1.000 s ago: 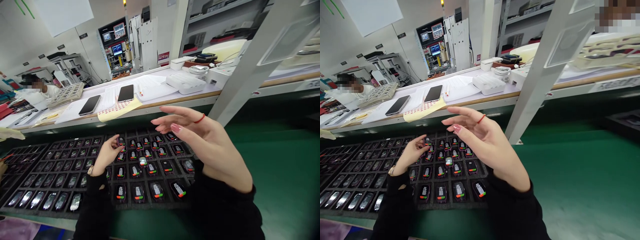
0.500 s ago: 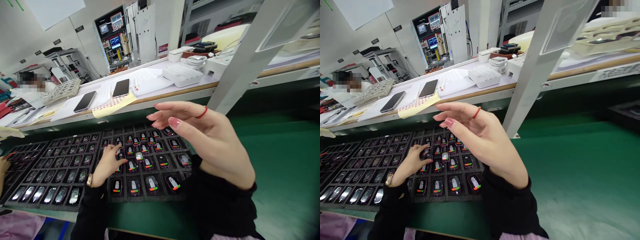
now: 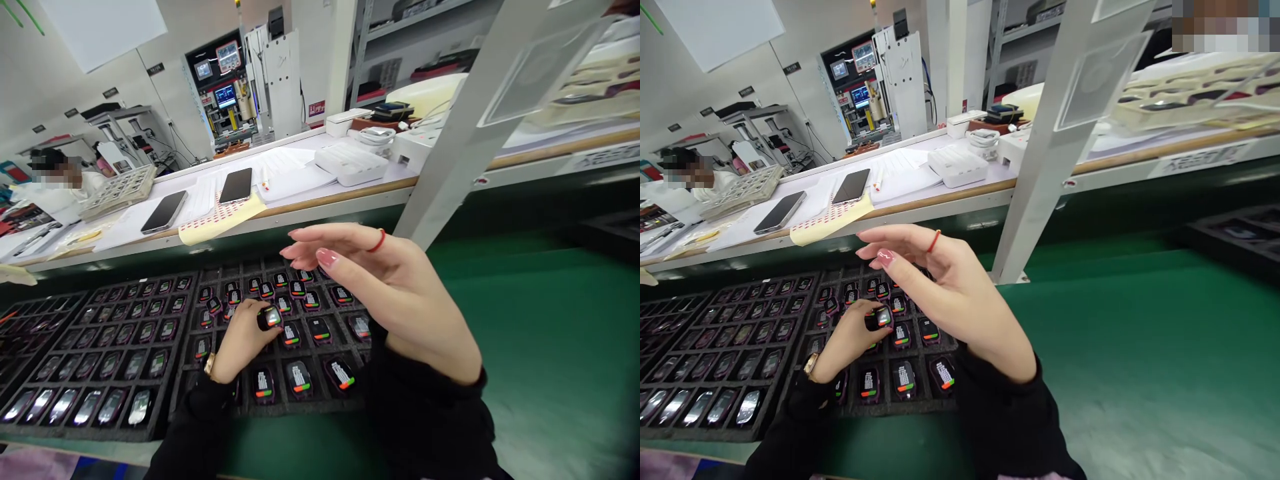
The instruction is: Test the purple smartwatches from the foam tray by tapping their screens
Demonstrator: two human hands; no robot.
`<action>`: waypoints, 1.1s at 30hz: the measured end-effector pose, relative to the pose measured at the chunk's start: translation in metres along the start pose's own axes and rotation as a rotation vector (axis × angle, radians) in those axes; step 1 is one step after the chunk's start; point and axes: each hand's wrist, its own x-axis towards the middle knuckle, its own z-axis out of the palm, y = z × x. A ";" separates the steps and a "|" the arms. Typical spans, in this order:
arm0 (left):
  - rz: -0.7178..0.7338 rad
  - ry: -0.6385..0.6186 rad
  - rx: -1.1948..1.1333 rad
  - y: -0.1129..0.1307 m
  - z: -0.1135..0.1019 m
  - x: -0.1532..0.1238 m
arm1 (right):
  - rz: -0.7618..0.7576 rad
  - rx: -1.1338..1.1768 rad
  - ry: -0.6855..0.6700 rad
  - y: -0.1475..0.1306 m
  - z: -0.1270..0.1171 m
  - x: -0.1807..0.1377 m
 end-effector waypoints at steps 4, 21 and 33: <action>-0.024 0.024 -0.477 0.024 -0.026 -0.001 | 0.021 -0.074 0.006 0.004 0.003 0.003; 0.426 0.343 -0.534 0.044 -0.079 -0.007 | 0.178 0.032 -0.292 0.039 0.033 0.027; 0.559 0.490 -0.339 0.038 -0.089 -0.006 | 0.182 0.056 -0.263 0.044 0.042 0.026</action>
